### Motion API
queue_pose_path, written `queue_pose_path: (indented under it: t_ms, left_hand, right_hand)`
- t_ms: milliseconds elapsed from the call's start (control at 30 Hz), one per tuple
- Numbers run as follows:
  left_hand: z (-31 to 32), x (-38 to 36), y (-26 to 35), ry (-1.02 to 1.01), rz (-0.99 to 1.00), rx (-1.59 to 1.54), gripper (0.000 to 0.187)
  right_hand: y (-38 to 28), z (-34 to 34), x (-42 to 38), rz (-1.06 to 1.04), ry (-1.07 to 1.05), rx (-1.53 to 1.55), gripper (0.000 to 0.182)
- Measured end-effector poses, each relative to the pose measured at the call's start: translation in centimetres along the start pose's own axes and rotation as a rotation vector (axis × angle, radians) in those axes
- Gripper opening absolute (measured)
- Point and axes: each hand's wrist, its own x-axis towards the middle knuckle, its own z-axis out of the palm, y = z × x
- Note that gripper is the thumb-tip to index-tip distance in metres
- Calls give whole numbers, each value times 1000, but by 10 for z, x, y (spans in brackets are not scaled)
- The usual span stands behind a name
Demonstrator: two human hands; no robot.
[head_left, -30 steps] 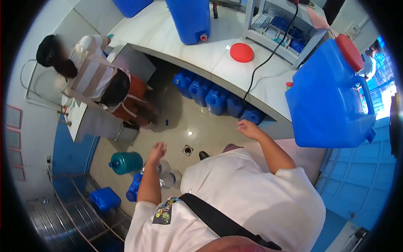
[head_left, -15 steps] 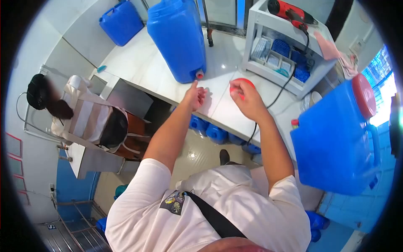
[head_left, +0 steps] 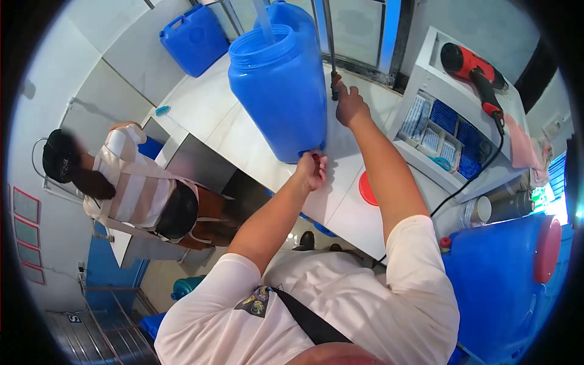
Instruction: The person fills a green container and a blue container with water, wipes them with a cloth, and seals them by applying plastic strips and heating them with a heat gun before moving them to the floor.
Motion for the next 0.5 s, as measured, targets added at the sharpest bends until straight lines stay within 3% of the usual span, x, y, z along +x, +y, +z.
queue_pose_path:
  t_ms: [67, 133, 200, 233, 300, 467, 500]
  left_hand:
    - [0, 6, -1, 88, 140, 113, 25]
    - [-9, -5, 2, 26, 146, 237, 27]
    - [-24, -25, 0, -91, 156, 469, 37]
    - [-37, -40, 5, -109, 153, 623, 51]
    - [-61, -81, 15, -141, 351, 892, 53]
    - [-121, -118, 75, 27, 674, 757, 36]
    - [-119, -119, 89, 62, 753, 761, 36]
  right_hand:
    - [-6, 10, 17, -5, 17, -52, 56]
    - [-10, 15, 33, 5, 52, -173, 50]
    - [-10, 26, 44, 17, 90, -200, 46]
    - [-10, 29, 50, 30, 131, -224, 42]
    - [-10, 30, 52, 38, 149, -205, 40]
    - [-8, 27, 45, 125, 101, -65, 40]
    - [-6, 34, 50, 169, 122, 124, 40]
